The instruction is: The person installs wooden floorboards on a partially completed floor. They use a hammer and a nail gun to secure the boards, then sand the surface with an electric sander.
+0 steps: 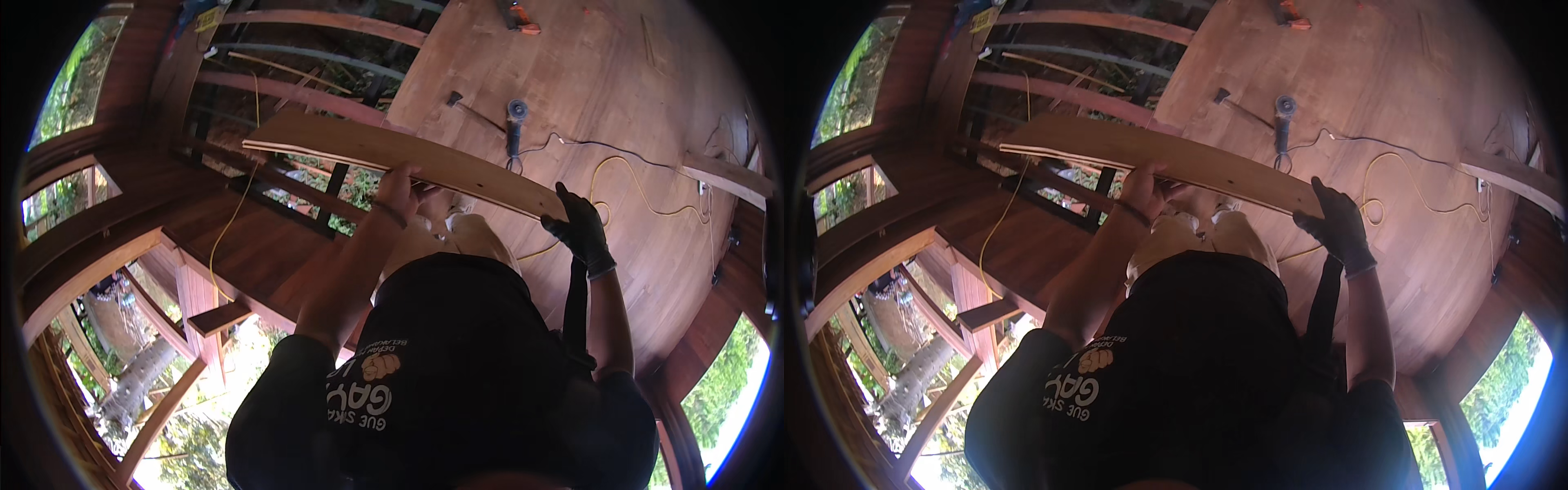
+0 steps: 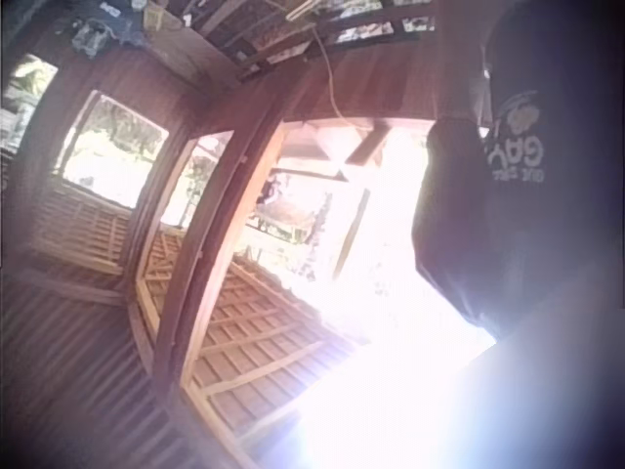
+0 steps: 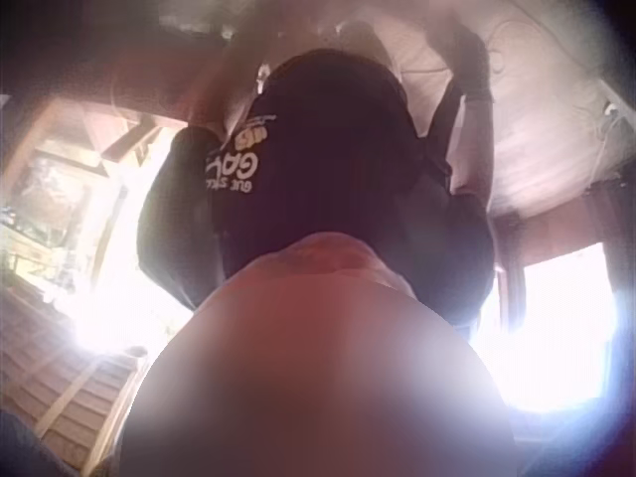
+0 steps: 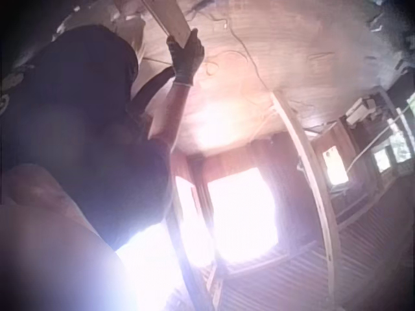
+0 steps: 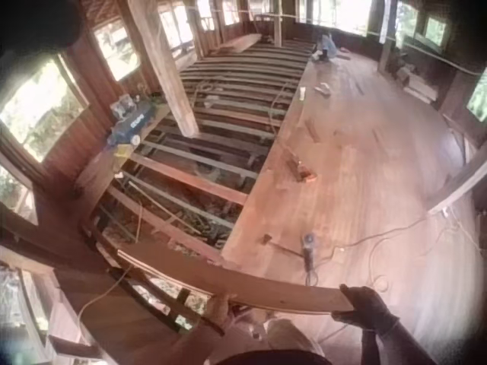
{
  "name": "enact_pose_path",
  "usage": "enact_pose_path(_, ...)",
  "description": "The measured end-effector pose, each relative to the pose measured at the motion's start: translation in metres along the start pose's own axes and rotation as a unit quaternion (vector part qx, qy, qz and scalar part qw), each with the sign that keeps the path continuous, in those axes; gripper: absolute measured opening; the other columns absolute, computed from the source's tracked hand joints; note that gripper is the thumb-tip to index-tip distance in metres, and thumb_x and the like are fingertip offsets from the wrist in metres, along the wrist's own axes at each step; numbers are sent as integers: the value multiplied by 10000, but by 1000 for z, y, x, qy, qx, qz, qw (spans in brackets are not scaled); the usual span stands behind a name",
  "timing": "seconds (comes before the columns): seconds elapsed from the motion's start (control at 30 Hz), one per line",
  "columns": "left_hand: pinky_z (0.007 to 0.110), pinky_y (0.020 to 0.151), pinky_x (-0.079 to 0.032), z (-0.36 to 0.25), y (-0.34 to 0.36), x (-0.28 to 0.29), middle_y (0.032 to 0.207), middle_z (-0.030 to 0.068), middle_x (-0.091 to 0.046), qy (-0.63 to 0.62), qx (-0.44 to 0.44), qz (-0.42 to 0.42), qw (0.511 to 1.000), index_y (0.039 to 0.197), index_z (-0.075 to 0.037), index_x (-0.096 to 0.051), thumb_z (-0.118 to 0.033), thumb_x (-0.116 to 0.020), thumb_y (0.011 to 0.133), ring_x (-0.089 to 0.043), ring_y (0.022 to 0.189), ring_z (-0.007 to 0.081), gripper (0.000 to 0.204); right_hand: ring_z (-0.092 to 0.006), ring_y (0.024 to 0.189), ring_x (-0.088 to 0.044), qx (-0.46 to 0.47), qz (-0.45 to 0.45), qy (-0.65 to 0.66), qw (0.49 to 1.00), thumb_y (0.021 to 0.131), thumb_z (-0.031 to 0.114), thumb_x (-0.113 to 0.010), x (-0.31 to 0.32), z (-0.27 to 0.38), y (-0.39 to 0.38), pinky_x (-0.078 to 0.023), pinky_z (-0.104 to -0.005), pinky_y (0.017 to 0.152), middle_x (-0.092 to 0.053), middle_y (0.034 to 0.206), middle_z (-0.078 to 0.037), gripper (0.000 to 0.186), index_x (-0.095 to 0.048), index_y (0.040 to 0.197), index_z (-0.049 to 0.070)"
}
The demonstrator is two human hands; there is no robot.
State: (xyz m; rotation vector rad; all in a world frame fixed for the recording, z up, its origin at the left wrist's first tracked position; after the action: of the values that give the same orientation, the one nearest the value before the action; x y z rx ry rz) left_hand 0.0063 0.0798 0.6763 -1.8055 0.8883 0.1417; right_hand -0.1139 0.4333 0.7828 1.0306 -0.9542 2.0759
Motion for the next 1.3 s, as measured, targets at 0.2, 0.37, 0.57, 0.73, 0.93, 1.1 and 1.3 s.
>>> enact_pose_path(0.2,524,1012,-611,-29,10,-50,1210,208,-702,-1,11,145,989,1260,68,-585,-141,-576,965,-722,1095,356,362,-390,1299,-610,46,-191,-79,977,914,-22,-576,-6,-114,-94,-520,-448,1091,-585,1474,-232,541,-577,1448,66)
enact_pose_path(0.37,525,1055,-587,-35,3,-63,1227,202,-714,47,16,178,983,1285,45,-581,-152,-584,967,-728,1102,347,375,-253,1156,-692,-354,-242,609,667,1056,507,-490,-44,-170,-141,-550,-366,940,-646,1428,-161,659,-536,1493,16)
enact_pose_path(0.57,523,1067,-580,-39,-4,-91,1217,176,-729,92,58,270,957,1290,9,-593,-155,-595,958,-731,1111,320,370,-271,1021,-725,-311,-177,775,521,934,728,-596,-21,-107,-163,-569,-406,843,-711,1251,-137,794,-596,1388,77)
enact_pose_path(0.73,520,1042,-576,-6,5,-120,1216,153,-733,163,112,236,952,1278,-28,-607,-160,-617,925,-720,1131,310,377,-358,869,-742,-290,-208,814,458,934,532,-687,-47,-118,-221,-617,-475,725,-723,1142,-207,614,-580,1318,66)
enact_pose_path(0.93,556,1035,-562,102,46,-243,1184,139,-736,249,160,209,932,1281,-34,-612,-160,-610,905,-719,1085,331,396,-428,811,-732,-151,-130,953,230,899,538,-711,-32,-207,-278,-648,-523,642,-677,1050,-319,743,-523,1386,8)
enact_pose_path(1.1,516,1037,-568,240,67,-440,1194,139,-747,281,201,314,884,1280,-25,-643,-185,-618,845,-740,1030,300,464,-448,954,-731,-229,-304,880,285,933,436,-719,46,-359,-344,-648,-544,667,-683,1082,-278,618,-554,1375,37)
enact_pose_path(1.3,417,889,-571,347,81,-650,1139,77,-759,225,173,304,909,1263,-68,-660,-261,-644,949,-708,1063,231,369,-478,1001,-739,-140,-339,853,371,876,160,-683,171,-447,-391,-665,-517,800,-704,1129,-288,494,-565,1261,-127)
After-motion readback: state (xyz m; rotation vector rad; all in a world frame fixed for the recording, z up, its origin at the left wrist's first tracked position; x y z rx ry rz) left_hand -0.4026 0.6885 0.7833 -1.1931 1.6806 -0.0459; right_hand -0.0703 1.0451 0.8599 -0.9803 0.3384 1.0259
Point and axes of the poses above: each hand's wrist, its own y-axis towards the middle knuckle, its own x-axis out of the back of the hand, z = x × y, the point moved 5 cm from there along y, towards the middle knuckle
